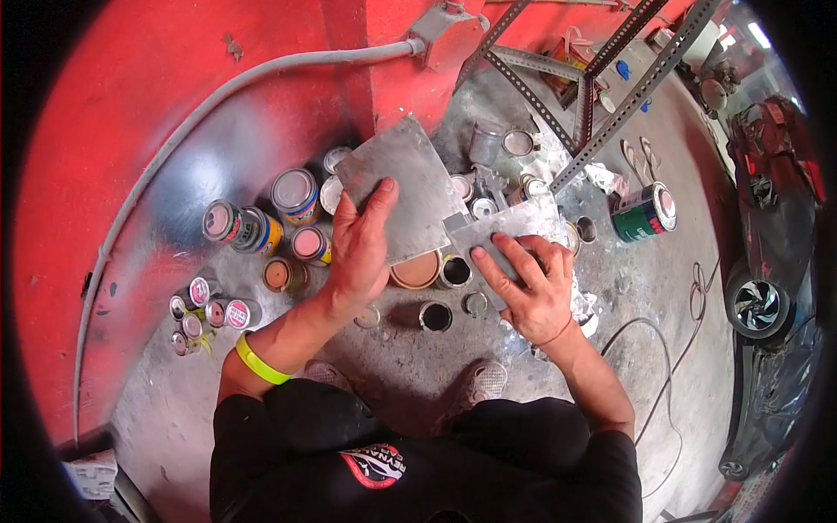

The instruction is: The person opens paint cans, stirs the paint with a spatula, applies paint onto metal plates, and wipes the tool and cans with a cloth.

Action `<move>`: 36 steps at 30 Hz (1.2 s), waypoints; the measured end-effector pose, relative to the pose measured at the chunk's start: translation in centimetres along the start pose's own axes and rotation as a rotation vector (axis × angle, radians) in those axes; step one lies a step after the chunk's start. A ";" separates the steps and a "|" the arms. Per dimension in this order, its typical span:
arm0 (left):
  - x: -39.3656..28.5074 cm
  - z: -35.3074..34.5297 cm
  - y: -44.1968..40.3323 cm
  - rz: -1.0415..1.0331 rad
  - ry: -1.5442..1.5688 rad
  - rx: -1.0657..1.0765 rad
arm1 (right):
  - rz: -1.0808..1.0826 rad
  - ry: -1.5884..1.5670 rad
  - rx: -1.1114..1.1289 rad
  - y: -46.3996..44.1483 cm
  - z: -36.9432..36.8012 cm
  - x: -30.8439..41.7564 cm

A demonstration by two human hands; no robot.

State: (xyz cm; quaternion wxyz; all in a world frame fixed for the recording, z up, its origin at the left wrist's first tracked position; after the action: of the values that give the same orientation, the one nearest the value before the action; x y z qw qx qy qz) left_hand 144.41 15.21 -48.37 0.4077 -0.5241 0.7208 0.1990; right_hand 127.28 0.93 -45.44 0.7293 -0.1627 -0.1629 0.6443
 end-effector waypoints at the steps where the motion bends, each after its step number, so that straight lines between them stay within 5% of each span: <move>1: -0.1 0.1 -0.1 -0.034 -0.019 -0.008 | 0.009 0.008 0.005 0.3 0.1 -0.1; 36: 0.5 0.8 -0.4 -0.008 0.008 -0.049 | -0.036 -0.002 0.020 1.8 1.0 -0.7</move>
State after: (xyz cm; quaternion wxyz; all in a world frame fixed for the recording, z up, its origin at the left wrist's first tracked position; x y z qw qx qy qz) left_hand 145.04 15.33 -49.23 0.3926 -0.5377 0.7151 0.2129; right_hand 125.18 0.45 -45.37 0.7421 -0.1517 -0.1602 0.6329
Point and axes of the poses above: each hand's wrist, its own y-axis away from the middle knuckle, its own z-axis out of the back of the hand, x = y × z, the point moved 2 cm from there along -y, towards the middle knuckle, and after that the axes turned 12 degrees about -z, right-handed, at the moved point
